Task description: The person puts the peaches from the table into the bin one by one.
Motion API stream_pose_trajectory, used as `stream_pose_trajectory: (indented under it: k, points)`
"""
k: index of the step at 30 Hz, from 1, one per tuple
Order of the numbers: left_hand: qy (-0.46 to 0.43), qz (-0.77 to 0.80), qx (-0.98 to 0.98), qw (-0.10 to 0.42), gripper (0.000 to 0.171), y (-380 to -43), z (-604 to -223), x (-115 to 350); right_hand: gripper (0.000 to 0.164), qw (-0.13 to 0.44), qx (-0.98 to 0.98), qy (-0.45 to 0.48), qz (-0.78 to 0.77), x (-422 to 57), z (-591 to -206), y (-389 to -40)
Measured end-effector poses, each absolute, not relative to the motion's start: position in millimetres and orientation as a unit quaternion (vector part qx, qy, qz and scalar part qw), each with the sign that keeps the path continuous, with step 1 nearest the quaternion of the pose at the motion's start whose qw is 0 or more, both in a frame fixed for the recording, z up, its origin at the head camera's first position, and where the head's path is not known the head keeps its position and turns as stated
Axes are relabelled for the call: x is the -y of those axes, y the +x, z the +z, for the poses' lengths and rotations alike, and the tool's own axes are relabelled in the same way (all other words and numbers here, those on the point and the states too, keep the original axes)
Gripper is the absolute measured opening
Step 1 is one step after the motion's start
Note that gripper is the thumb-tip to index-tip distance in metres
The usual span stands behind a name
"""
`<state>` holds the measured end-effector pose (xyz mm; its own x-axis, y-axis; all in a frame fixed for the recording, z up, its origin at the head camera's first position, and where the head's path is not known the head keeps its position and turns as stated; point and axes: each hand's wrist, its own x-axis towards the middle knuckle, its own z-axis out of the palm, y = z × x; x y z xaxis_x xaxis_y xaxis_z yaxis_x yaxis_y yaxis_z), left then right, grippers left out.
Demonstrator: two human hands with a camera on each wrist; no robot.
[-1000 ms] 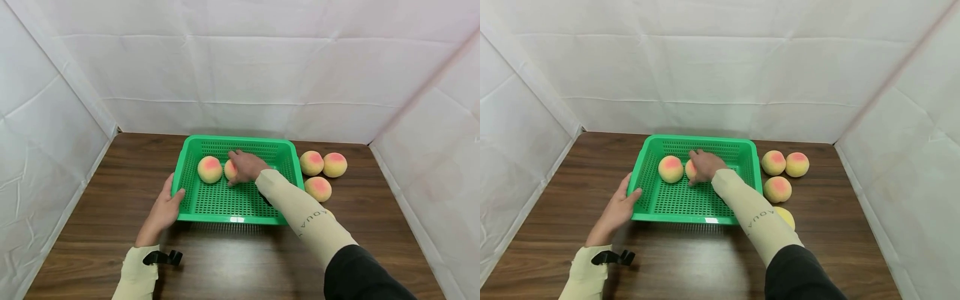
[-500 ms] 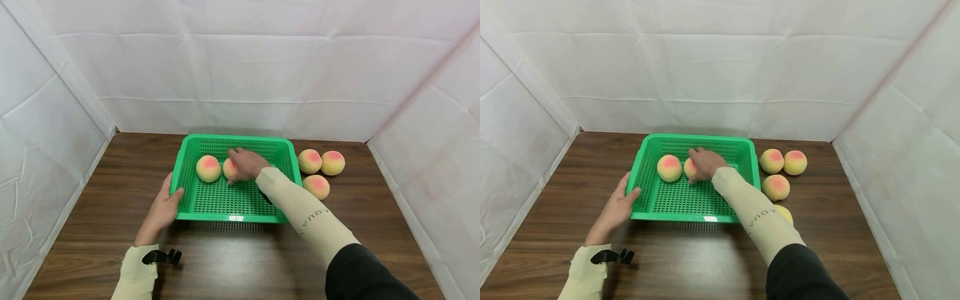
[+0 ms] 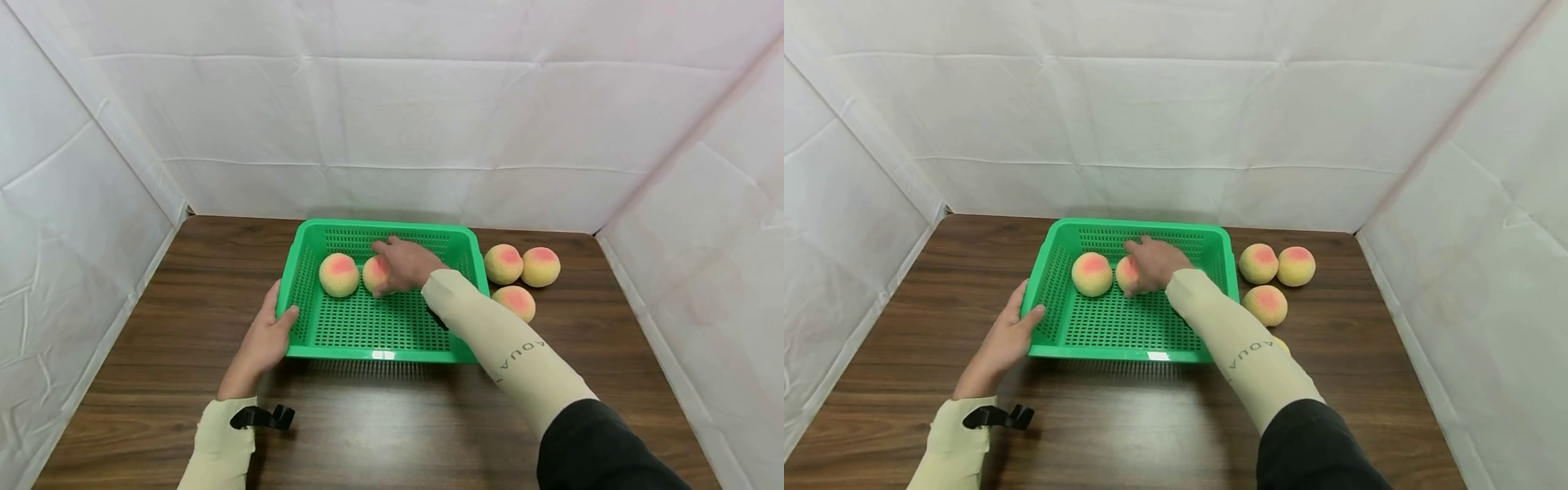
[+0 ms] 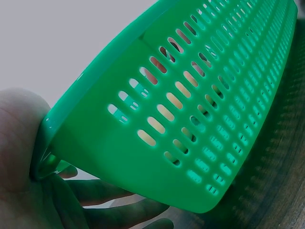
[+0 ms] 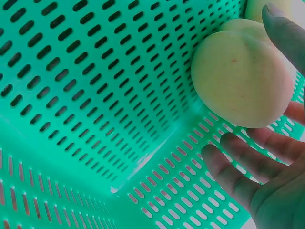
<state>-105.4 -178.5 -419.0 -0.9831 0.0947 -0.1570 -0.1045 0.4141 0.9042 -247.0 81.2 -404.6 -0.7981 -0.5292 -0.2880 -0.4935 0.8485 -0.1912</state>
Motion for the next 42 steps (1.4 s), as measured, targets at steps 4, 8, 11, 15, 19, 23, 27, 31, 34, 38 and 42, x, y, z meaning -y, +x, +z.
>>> stream_pose_trajectory:
  k: [4, 8, 11, 15, 19, 23, 27, 31, 34, 38, 42]
  points:
    - [-0.003, 0.539, -0.837, 0.095, 0.060, -105.9, -417.3, 178.3, 0.097, 0.169, -0.946, -0.272, -0.053, -82.1, -399.2, -246.1]
    - [0.002, 0.539, -0.837, 0.094, 0.060, -106.7, -417.0, 178.7, 0.098, 0.167, -0.945, -0.277, -0.051, -82.6, -394.3, -245.8]
    - [0.003, 0.538, -0.838, 0.095, 0.060, -106.6, -416.8, 179.4, 0.096, 0.167, -0.944, -0.280, -0.049, -83.2, -390.4, -245.0]
    - [0.005, 0.535, -0.839, 0.096, 0.061, -107.4, -416.5, 180.2, 0.094, 0.165, -0.944, -0.281, -0.061, -84.6, -384.3, -243.3]
    - [0.006, 0.531, -0.841, 0.099, 0.061, -109.1, -416.7, 180.7, 0.093, 0.162, -0.944, -0.280, -0.073, -86.4, -378.5, -241.3]
    - [0.004, 0.530, -0.842, 0.106, 0.061, -110.0, -417.1, 180.0, 0.091, 0.164, -0.944, -0.276, -0.069, -88.6, -373.3, -239.7]
    - [0.001, 0.526, -0.844, 0.106, 0.061, -108.9, -416.3, 180.9, 0.086, 0.159, -0.943, -0.284, -0.066, -89.2, -367.2, -239.3]
    - [0.002, 0.524, -0.846, 0.102, 0.061, -107.2, -415.6, 181.9, 0.079, 0.150, -0.943, -0.288, -0.072, -93.3, -362.4, -239.0]
    - [0.008, 0.525, -0.845, 0.100, 0.061, -107.2, -416.1, 181.4, 0.075, 0.139, -0.945, -0.283, -0.082, -100.7, -360.4, -239.1]
    - [0.014, 0.525, -0.845, 0.100, 0.061, -107.8, -416.5, 181.5, 0.072, 0.125, -0.949, -0.276, -0.083, -110.5, -353.9, -240.2]
    - [0.016, 0.524, -0.845, 0.100, 0.061, -107.3, -416.0, 182.0, 0.069, 0.109, -0.951, -0.279, -0.073, -121.4, -344.9, -242.1]
